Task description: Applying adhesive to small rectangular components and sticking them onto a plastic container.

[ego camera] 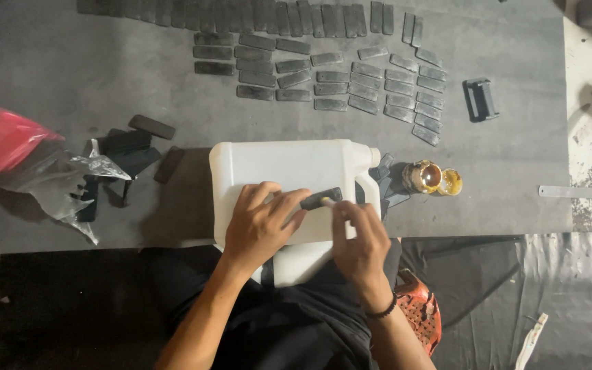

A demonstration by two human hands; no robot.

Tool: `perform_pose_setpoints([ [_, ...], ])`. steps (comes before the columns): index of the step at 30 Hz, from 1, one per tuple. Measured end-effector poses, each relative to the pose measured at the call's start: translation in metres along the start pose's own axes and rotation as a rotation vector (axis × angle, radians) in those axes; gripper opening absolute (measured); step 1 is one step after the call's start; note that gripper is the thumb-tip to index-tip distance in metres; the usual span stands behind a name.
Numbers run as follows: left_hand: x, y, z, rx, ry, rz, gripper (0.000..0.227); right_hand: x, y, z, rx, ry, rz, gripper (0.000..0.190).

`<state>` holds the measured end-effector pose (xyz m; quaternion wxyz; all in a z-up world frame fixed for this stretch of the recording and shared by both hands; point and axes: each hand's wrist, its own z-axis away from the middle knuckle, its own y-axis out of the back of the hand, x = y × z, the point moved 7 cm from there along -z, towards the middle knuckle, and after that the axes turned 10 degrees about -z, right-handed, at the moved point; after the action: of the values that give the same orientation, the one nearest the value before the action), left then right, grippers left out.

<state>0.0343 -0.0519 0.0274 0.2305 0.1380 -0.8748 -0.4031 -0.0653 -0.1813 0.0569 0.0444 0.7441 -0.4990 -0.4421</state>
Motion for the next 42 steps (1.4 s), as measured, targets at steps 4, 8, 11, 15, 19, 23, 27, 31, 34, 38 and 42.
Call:
perform_pose_setpoints([
  [4,-0.001,0.002,-0.002,-0.004,0.017,0.016,0.037,0.004,0.002,-0.004,0.056,-0.022,0.051,0.01],
  [8,0.0,0.003,-0.002,0.003,0.009,-0.001,0.039,0.002,-0.012,0.011,-0.004,-0.025,0.027,0.013],
  [11,-0.002,0.0,-0.001,0.003,0.01,-0.006,0.042,0.0,-0.004,0.002,0.019,-0.023,0.052,0.011],
  [15,-0.001,0.001,-0.001,0.006,0.01,-0.005,0.043,0.013,-0.001,0.005,0.08,-0.028,0.048,0.014],
  [19,-0.002,0.002,-0.003,-0.002,0.006,-0.006,0.039,-0.014,-0.01,-0.003,-0.012,-0.012,-0.057,0.013],
  [23,-0.003,0.0,0.0,-0.009,0.014,0.007,0.04,-0.003,0.016,-0.003,0.065,-0.08,-0.004,0.012],
  [27,-0.001,0.003,-0.005,-0.015,0.009,0.011,0.037,0.007,0.03,-0.014,0.099,-0.06,-0.021,0.01],
  [31,-0.002,0.0,-0.002,-0.023,0.021,0.023,0.038,0.018,0.018,-0.014,0.072,-0.017,-0.044,0.013],
  [34,-0.002,0.0,-0.001,-0.022,0.023,0.011,0.036,0.018,0.015,-0.011,0.038,-0.003,-0.049,0.01],
  [38,-0.003,-0.001,0.0,-0.033,0.015,-0.012,0.039,0.02,0.017,-0.006,0.012,0.002,0.01,0.011],
  [42,-0.002,0.0,-0.003,-0.044,0.019,-0.016,0.039,0.012,0.009,-0.013,0.001,0.031,0.009,0.013],
])
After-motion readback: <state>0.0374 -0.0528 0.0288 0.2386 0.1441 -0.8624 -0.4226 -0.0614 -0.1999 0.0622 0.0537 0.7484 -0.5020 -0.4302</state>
